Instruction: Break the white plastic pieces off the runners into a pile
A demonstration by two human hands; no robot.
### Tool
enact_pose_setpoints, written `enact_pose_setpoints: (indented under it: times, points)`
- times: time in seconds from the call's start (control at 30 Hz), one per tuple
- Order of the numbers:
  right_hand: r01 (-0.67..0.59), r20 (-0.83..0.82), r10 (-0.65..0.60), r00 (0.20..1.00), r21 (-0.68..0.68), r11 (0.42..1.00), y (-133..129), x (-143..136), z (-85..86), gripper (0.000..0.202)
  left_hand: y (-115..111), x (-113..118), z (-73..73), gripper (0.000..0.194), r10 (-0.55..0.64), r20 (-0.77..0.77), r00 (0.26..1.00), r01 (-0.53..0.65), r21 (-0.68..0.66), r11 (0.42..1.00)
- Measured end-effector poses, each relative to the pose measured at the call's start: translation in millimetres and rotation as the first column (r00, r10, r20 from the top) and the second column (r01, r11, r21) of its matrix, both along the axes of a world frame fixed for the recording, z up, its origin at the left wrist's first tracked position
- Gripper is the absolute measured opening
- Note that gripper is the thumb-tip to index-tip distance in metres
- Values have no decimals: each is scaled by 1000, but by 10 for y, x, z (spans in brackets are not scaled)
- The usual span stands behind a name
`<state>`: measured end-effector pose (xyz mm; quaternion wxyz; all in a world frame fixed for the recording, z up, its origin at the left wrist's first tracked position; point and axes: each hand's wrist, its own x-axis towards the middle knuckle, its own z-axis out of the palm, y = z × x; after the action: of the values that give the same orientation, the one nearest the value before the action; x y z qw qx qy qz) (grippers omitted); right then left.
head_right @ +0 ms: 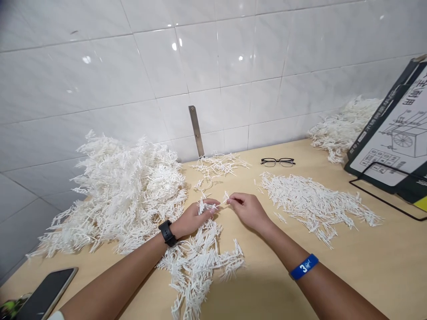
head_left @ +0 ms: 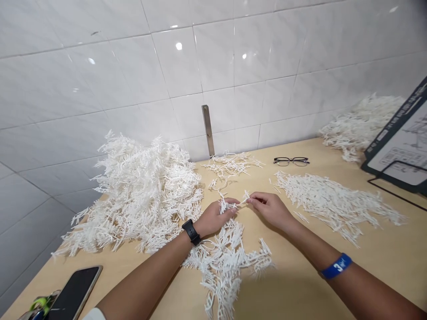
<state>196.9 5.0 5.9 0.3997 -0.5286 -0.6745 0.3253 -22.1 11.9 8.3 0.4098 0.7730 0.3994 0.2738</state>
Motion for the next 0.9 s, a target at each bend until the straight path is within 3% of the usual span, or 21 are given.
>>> enact_pose_setpoints:
  times: [0.23, 0.4, 0.6, 0.73, 0.9]
  points:
    - [155, -51, -155, 987, -5, 988, 81, 146, 3, 31, 18, -4, 44, 32, 198, 91, 976, -207, 112, 972]
    - [185, -95, -185, 978, -15, 983, 96, 173, 13, 33, 58, -24, 4, 30, 344, 119, 932, -353, 69, 933]
    - [222, -364, -248, 898, -112, 969, 88, 184, 23, 26, 96, -60, -8, 28, 427, 67, 902, -432, 134, 892]
    - [228, -471, -271, 840, -146, 963, 87, 197, 35, 26, 42, -59, 19, 25, 473, 168, 865, -499, 187, 846]
    - [199, -490, -257, 833, -168, 966, 108, 208, 23, 25, -29, -47, 78, 19, 411, 327, 851, -509, 319, 799]
